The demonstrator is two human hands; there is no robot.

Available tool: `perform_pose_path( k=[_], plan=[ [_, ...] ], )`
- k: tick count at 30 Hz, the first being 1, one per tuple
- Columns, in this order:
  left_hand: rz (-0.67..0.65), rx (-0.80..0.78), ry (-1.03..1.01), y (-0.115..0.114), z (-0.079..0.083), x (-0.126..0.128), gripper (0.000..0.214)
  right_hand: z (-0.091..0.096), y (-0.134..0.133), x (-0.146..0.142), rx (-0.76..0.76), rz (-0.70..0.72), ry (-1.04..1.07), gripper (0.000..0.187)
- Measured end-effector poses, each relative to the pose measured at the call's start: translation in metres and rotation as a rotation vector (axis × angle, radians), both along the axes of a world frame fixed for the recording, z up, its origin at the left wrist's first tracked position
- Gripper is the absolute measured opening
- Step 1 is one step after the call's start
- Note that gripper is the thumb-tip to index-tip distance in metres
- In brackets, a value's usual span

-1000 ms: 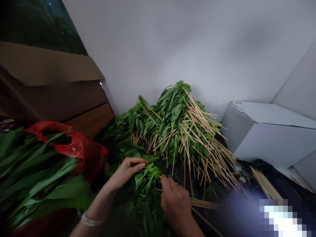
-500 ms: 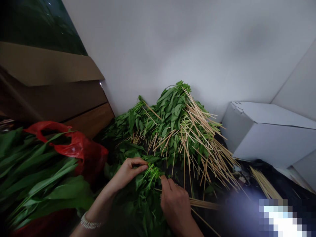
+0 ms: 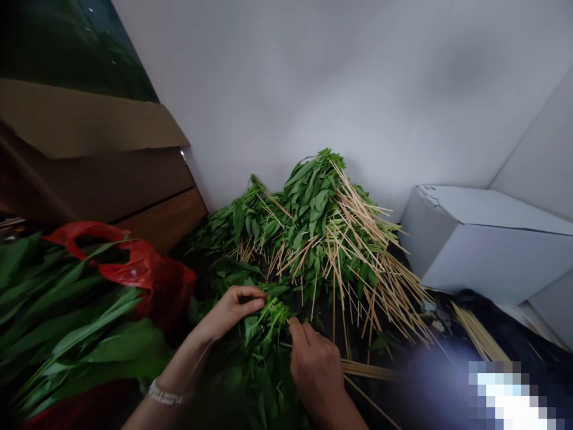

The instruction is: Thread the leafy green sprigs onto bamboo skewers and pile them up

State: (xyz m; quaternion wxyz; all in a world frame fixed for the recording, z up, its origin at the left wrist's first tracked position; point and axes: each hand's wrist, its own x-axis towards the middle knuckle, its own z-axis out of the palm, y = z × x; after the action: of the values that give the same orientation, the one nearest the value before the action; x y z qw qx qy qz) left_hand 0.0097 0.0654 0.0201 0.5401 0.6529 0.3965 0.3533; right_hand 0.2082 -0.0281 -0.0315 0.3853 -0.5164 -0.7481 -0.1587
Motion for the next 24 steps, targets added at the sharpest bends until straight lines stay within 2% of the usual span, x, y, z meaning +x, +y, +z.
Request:
perform_pose_path(
  k=[3,4,8,12,15,17,20,22,24],
  plan=[
    [-0.125,0.049,0.012,-0.004,0.013,0.001,0.059,0.004,0.000,0.001,0.037,0.031,0.009,0.031],
    [-0.179,0.070,0.044,-0.005,0.016,0.002,0.060,0.004,0.000,0.001,0.048,0.043,0.005,0.031],
    [-0.330,0.079,0.140,-0.011,0.028,0.008,0.031,0.007,-0.001,0.001,0.092,0.056,-0.009,0.031],
    [-0.228,0.120,0.066,-0.007,0.046,0.000,0.027,0.016,-0.002,0.010,0.115,0.006,-0.038,0.030],
    [-0.154,0.167,0.013,-0.004,0.062,-0.010,0.027,0.029,-0.005,0.026,0.114,-0.020,-0.104,0.032],
    [-0.138,0.174,-0.033,-0.004,0.066,-0.014,0.029,0.039,-0.008,0.037,0.119,-0.004,-0.127,0.032],
    [-0.130,0.086,-0.145,-0.004,0.054,-0.019,0.051,0.054,-0.008,0.049,0.132,0.000,-0.082,0.029],
    [-0.095,0.000,-0.241,-0.004,0.038,-0.022,0.072,0.062,-0.004,0.053,0.128,-0.030,0.010,0.027],
    [-0.064,-0.058,-0.324,-0.003,0.020,-0.023,0.082,0.067,0.002,0.057,0.109,-0.069,0.129,0.027]
  ],
)
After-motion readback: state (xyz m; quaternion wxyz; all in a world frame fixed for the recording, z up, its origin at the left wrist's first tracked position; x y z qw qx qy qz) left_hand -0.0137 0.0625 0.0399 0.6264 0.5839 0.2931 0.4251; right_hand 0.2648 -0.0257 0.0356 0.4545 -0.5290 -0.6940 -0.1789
